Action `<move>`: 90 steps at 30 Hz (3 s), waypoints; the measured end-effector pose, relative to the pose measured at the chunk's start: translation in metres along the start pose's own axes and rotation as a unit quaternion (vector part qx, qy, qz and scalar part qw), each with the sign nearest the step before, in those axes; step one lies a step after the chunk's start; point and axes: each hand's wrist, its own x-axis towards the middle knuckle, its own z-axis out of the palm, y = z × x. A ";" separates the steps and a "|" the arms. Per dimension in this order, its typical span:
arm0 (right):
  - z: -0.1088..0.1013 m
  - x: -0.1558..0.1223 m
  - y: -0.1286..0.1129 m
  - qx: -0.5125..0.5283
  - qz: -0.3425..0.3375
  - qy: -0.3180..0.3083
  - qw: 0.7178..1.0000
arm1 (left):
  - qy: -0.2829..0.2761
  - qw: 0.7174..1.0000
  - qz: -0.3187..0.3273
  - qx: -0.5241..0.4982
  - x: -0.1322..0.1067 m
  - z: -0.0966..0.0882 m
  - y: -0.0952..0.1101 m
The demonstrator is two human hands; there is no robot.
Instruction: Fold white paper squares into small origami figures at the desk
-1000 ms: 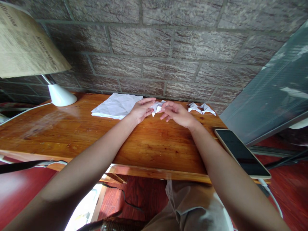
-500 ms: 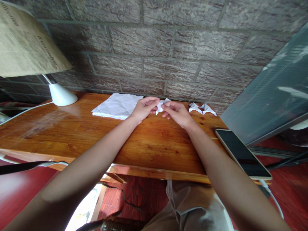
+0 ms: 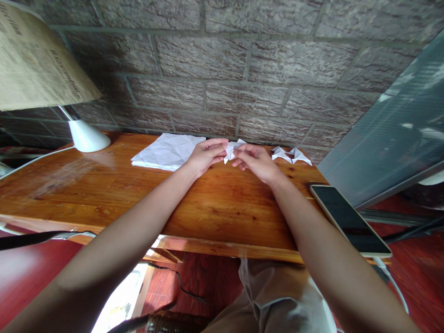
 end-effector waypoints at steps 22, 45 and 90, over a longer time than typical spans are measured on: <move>-0.004 0.000 0.005 -0.052 0.026 0.012 0.998 | -0.047 0.979 0.135 0.147 0.001 -0.001 -0.003; -0.004 0.002 0.007 -0.106 0.018 0.027 0.994 | -0.083 0.894 0.233 0.374 -0.003 -0.003 -0.008; -0.008 0.001 0.009 -0.060 0.026 0.041 0.997 | -0.071 0.922 0.207 0.319 0.000 -0.003 -0.012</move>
